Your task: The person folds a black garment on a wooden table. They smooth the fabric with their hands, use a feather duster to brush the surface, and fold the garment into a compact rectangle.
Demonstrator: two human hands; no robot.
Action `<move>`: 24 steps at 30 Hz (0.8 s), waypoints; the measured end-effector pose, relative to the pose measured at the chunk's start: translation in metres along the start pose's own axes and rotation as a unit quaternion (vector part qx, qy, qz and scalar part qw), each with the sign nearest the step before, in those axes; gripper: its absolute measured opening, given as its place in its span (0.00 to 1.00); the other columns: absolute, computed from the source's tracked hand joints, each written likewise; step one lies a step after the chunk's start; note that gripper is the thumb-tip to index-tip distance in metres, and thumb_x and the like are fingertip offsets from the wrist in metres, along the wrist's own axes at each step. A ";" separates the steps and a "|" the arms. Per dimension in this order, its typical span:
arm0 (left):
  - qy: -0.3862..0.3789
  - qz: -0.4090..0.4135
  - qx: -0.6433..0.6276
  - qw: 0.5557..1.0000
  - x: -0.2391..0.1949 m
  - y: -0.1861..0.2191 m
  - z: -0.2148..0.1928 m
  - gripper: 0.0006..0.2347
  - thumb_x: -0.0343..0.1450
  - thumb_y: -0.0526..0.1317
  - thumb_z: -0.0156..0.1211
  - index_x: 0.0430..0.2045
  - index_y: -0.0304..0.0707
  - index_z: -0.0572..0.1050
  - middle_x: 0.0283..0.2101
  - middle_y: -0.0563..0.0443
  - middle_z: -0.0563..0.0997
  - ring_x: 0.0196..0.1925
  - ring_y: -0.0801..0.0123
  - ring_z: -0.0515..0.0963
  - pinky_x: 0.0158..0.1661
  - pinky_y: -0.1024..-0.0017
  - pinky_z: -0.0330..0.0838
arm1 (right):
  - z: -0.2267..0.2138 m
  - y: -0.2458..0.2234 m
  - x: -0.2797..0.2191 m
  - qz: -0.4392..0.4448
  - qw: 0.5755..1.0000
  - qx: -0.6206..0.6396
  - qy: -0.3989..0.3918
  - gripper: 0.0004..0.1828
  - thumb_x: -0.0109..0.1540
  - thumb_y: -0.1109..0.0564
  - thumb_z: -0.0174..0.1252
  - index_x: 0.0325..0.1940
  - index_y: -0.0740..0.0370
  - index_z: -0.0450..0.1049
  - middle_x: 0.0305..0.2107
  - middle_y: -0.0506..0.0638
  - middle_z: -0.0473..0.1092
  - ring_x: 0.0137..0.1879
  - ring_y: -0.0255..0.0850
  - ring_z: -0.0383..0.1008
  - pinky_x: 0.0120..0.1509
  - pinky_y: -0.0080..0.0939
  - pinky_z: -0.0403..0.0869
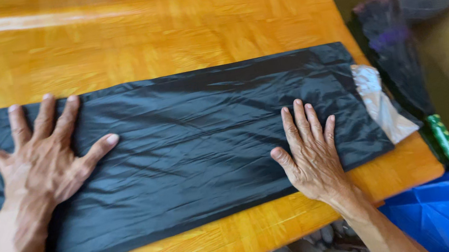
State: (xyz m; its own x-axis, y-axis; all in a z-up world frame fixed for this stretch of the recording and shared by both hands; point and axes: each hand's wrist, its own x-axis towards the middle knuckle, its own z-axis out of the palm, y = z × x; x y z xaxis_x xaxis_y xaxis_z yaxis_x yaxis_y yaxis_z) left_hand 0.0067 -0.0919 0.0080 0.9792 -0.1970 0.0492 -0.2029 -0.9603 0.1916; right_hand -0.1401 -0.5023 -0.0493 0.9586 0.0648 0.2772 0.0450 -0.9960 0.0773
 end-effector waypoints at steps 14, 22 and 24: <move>-0.007 -0.025 -0.006 1.000 0.004 -0.003 0.004 0.42 0.63 0.78 0.33 0.73 0.65 0.53 0.78 0.57 0.51 0.80 0.41 0.40 0.56 0.12 0.24 | 0.005 0.093 -0.028 0.148 0.985 0.012 -0.089 0.42 0.69 0.32 0.27 0.82 0.55 0.43 0.78 0.60 0.39 0.82 0.58 0.37 0.74 0.79 0.40; -0.004 -0.027 0.012 1.000 -0.001 -0.002 0.003 0.42 0.63 0.78 0.34 0.73 0.65 0.53 0.78 0.57 0.50 0.79 0.42 0.40 0.56 0.12 0.26 | -0.029 -0.008 0.023 0.073 0.991 0.110 -0.003 0.45 0.69 0.29 0.27 0.81 0.63 0.44 0.76 0.72 0.38 0.81 0.66 0.38 0.72 0.84 0.36; -0.014 -0.031 0.014 0.999 -0.001 -0.001 0.001 0.42 0.62 0.78 0.34 0.73 0.66 0.52 0.78 0.57 0.49 0.79 0.42 0.39 0.57 0.13 0.26 | -0.040 -0.063 0.048 -0.010 0.984 0.176 0.024 0.45 0.69 0.30 0.26 0.82 0.62 0.41 0.77 0.70 0.36 0.83 0.64 0.36 0.76 0.79 0.40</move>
State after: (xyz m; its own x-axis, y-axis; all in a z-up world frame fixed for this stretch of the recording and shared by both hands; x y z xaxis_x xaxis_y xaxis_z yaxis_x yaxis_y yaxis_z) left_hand 0.0058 -0.0912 0.0067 0.9899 -0.1416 0.0110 -0.1415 -0.9761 0.1652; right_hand -0.1083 -0.4339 -0.0023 0.9427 0.0789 0.3241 0.1664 -0.9534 -0.2517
